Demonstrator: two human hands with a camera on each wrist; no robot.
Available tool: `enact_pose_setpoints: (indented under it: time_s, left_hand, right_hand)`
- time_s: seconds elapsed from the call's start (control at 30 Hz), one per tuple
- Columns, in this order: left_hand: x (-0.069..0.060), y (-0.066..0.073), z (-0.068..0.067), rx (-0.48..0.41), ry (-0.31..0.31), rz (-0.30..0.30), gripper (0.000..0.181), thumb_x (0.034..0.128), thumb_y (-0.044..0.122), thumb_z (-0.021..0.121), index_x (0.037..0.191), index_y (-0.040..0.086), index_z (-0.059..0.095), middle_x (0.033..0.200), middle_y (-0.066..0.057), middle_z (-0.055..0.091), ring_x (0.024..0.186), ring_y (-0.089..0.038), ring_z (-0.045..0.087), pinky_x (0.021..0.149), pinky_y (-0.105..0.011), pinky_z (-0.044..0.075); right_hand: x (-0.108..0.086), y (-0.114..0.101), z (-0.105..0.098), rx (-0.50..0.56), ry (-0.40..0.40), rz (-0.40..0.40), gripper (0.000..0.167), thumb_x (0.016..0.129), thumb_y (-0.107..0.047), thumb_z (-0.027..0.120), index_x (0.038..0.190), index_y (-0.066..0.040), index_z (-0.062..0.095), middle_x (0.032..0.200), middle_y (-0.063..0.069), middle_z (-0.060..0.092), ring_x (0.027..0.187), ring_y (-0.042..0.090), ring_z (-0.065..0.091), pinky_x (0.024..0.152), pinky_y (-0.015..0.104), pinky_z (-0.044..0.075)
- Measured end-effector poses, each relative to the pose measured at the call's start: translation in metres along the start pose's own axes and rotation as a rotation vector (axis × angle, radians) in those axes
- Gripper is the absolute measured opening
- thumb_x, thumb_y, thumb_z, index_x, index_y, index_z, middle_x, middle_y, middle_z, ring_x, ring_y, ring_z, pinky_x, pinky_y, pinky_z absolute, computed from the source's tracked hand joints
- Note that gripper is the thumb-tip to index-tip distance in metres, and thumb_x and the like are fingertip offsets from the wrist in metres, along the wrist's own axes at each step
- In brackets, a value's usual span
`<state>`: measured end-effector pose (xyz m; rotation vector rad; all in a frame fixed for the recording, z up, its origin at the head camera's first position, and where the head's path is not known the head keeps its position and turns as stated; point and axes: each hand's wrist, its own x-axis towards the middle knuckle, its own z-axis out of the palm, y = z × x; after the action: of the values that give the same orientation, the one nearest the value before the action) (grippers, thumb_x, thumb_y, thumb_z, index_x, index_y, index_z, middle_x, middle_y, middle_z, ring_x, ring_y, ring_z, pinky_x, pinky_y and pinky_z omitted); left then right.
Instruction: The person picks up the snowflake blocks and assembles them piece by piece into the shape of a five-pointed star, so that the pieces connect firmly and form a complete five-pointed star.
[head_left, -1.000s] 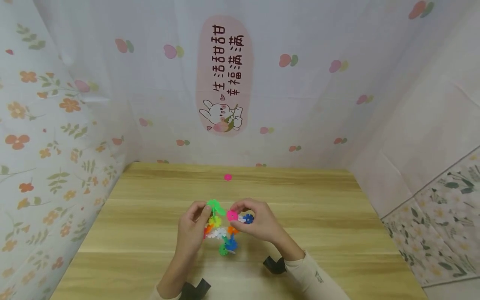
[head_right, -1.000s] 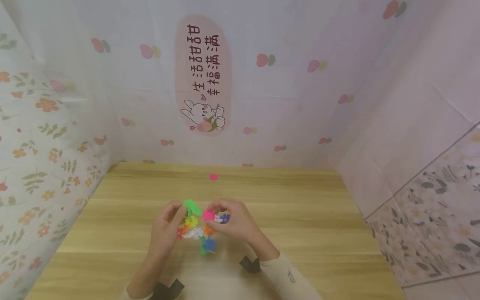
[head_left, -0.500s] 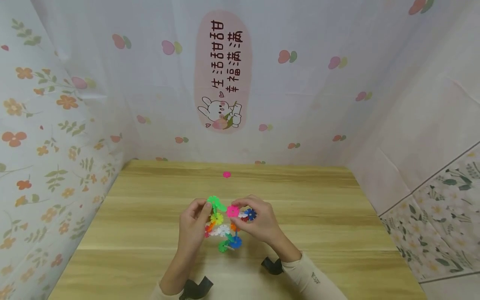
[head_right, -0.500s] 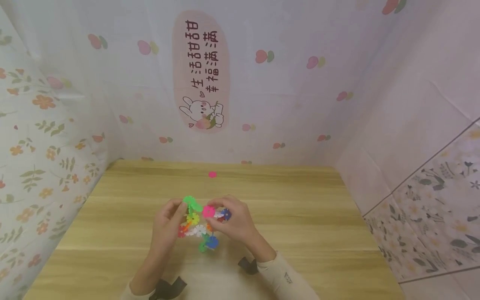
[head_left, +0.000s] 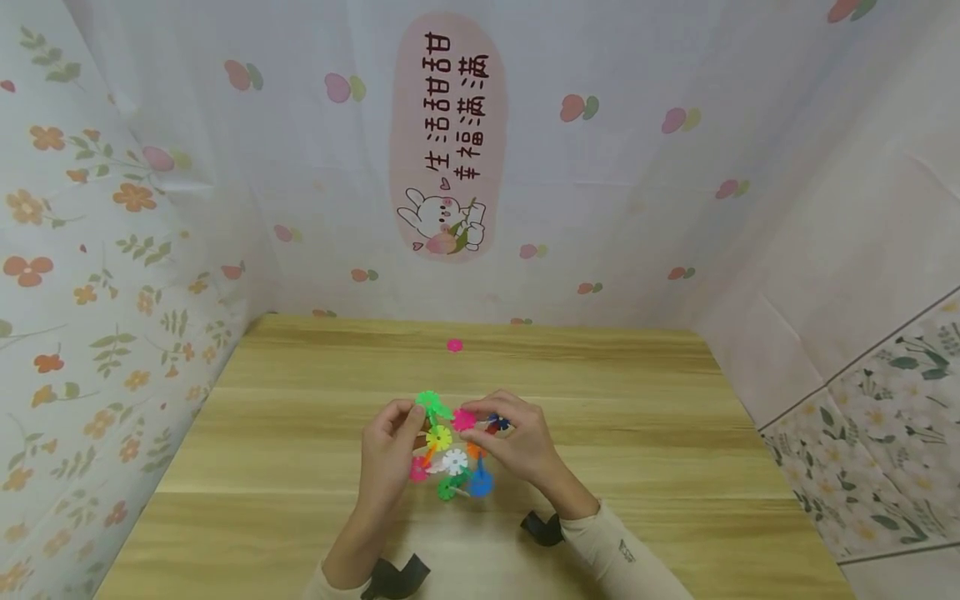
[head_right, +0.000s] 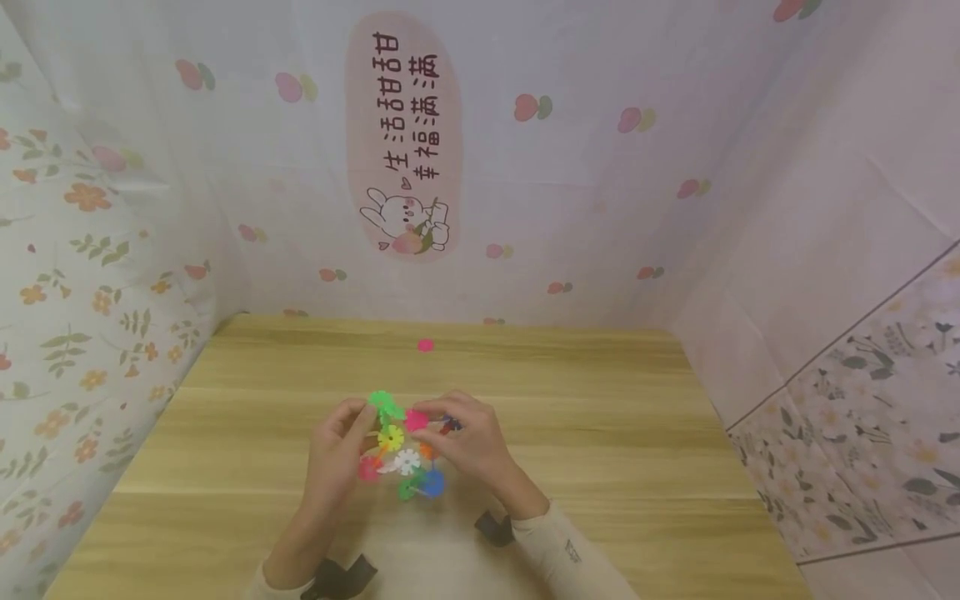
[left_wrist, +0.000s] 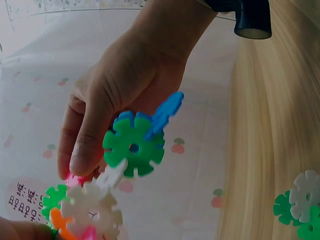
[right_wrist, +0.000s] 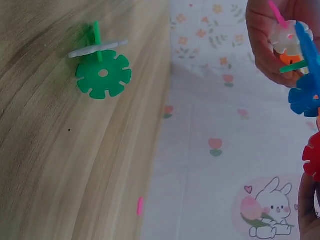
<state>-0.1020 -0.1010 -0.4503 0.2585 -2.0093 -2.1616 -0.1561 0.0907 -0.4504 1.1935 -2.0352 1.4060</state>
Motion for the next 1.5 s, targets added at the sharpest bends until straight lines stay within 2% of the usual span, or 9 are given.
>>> enact_pose_setpoints:
  time_s: [0.2, 0.37, 0.57, 0.73, 1.07, 1.17, 1.3, 1.4, 1.5]
  left_hand:
    - [0.0, -0.001, -0.001, -0.029, -0.083, 0.013, 0.018, 0.1008, 0.011, 0.06, 0.095, -0.006, 0.063, 0.089, -0.019, 0.062, 0.084, -0.025, 0.064, 0.077, -0.036, 0.059]
    - [-0.002, -0.004, -0.003, -0.038, -0.123, -0.012, 0.015, 0.0998, 0.007, 0.06, 0.094, -0.007, 0.063, 0.086, -0.017, 0.062, 0.081, -0.025, 0.064, 0.078, -0.035, 0.059]
    - [-0.005, -0.008, -0.005, -0.041, -0.163, -0.01, 0.014, 0.0986, 0.003, 0.06, 0.09, -0.009, 0.062, 0.081, -0.016, 0.063, 0.076, -0.024, 0.066, 0.078, -0.035, 0.059]
    - [-0.008, -0.012, -0.007, -0.038, -0.178, -0.009, 0.013, 0.0983, 0.001, 0.059, 0.088, -0.008, 0.062, 0.08, -0.017, 0.063, 0.075, -0.024, 0.065, 0.077, -0.035, 0.059]
    - [-0.01, -0.018, -0.005, -0.007, -0.192, -0.07, 0.018, 0.099, 0.005, 0.058, 0.088, -0.007, 0.063, 0.079, -0.014, 0.064, 0.075, -0.025, 0.066, 0.076, -0.037, 0.059]
    - [-0.008, -0.021, -0.007, 0.04, -0.207, -0.102, 0.023, 0.1005, 0.012, 0.057, 0.089, -0.007, 0.063, 0.083, -0.015, 0.063, 0.08, -0.027, 0.065, 0.079, -0.042, 0.058]
    - [-0.005, -0.025, -0.014, 0.12, -0.239, -0.104, 0.03, 0.1041, 0.029, 0.055, 0.105, -0.001, 0.06, 0.103, -0.015, 0.063, 0.096, -0.03, 0.062, 0.082, -0.049, 0.056]
    - [-0.004, -0.025, -0.019, 0.171, -0.339, -0.058, 0.034, 0.1036, 0.035, 0.055, 0.115, 0.003, 0.06, 0.114, -0.014, 0.061, 0.101, -0.032, 0.061, 0.083, -0.049, 0.056]
    - [-0.003, -0.023, -0.023, 0.203, -0.436, -0.024, 0.03, 0.1015, 0.032, 0.06, 0.113, 0.004, 0.063, 0.114, -0.013, 0.061, 0.097, -0.031, 0.062, 0.08, -0.044, 0.057]
  right_hand:
    - [0.005, -0.005, -0.005, 0.059, 0.002, -0.015, 0.038, 0.065, 0.017, 0.083, 0.1, 0.01, 0.072, 0.083, 0.014, 0.069, 0.063, 0.016, 0.058, 0.053, 0.023, 0.051]
    - [-0.007, 0.016, -0.001, 0.103, -0.036, 0.126, 0.032, 0.074, 0.011, 0.081, 0.104, 0.008, 0.072, 0.088, 0.01, 0.071, 0.067, 0.014, 0.057, 0.053, 0.024, 0.05]
    - [-0.013, 0.024, -0.002, 0.198, -0.076, 0.273, 0.027, 0.083, 0.002, 0.077, 0.11, 0.002, 0.074, 0.094, 0.007, 0.073, 0.071, 0.013, 0.058, 0.057, 0.025, 0.051]
    - [-0.013, 0.024, -0.002, 0.229, -0.114, 0.347, 0.025, 0.085, -0.003, 0.077, 0.11, -0.003, 0.075, 0.097, 0.005, 0.074, 0.067, 0.012, 0.058, 0.055, 0.026, 0.051]
    - [-0.015, 0.028, -0.006, 0.241, -0.244, 0.44, 0.025, 0.09, -0.006, 0.074, 0.114, -0.005, 0.074, 0.094, 0.003, 0.073, 0.057, 0.008, 0.046, 0.049, 0.021, 0.04]
    - [-0.013, 0.03, -0.008, 0.237, -0.292, 0.448, 0.026, 0.09, -0.009, 0.074, 0.116, -0.007, 0.073, 0.094, -0.001, 0.073, 0.064, 0.01, 0.051, 0.054, 0.022, 0.04]
    - [-0.012, 0.031, -0.006, 0.255, -0.382, 0.419, 0.028, 0.09, -0.01, 0.074, 0.118, -0.008, 0.072, 0.102, -0.001, 0.073, 0.08, 0.012, 0.06, 0.063, 0.025, 0.048]
    - [-0.011, 0.028, -0.001, 0.276, -0.451, 0.355, 0.031, 0.088, -0.006, 0.075, 0.119, -0.006, 0.071, 0.102, 0.001, 0.073, 0.082, 0.012, 0.062, 0.067, 0.028, 0.053]
    - [-0.007, 0.022, 0.004, 0.285, -0.478, 0.278, 0.032, 0.085, -0.001, 0.076, 0.117, -0.003, 0.071, 0.1, 0.004, 0.072, 0.077, 0.013, 0.06, 0.065, 0.028, 0.054]
